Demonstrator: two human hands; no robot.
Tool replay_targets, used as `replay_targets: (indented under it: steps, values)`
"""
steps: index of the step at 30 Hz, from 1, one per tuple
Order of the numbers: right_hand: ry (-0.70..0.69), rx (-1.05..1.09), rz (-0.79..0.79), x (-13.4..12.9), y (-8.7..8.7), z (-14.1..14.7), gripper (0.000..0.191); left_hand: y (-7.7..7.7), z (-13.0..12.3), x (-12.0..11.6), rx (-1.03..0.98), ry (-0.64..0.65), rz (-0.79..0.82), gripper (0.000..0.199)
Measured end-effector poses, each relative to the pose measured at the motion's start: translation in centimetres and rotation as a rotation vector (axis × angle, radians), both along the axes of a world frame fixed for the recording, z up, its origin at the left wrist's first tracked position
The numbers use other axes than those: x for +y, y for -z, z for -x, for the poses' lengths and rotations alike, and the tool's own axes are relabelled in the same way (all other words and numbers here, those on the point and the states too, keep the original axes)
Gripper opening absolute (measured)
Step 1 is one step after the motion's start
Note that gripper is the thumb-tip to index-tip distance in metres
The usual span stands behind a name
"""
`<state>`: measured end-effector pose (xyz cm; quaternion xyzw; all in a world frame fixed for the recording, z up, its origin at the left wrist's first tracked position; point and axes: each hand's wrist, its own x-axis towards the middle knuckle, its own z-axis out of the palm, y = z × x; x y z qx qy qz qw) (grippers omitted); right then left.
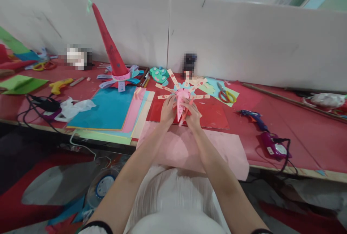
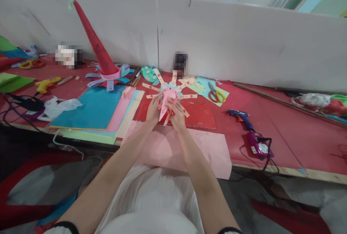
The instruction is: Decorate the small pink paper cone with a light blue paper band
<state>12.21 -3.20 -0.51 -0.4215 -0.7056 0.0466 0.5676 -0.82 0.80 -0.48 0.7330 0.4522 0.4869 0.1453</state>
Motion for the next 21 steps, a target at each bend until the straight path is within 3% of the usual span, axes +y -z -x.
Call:
replay_targets:
  steps: [7, 13, 15, 21]
  values:
    - [0.051, 0.026, -0.003, -0.2, -0.6, 0.4, 0.027, 1.0, 0.3, 0.6, 0.012, 0.02, -0.136, 0.046]
    - [0.084, 0.126, 0.049, -0.4, -0.1, 0.7, 0.032, 0.6, 0.3, 0.2, -0.035, 0.199, -0.188, 0.04]
    - [0.099, 0.173, 0.06, -0.5, -0.1, 0.7, 0.033, 0.3, 0.2, -0.2, -0.065, 0.208, -0.118, 0.038]
    - [0.134, 0.327, 0.112, -0.8, -1.0, 0.8, 0.033, -1.1, -0.4, -1.3, -0.053, 0.153, 0.299, 0.034]
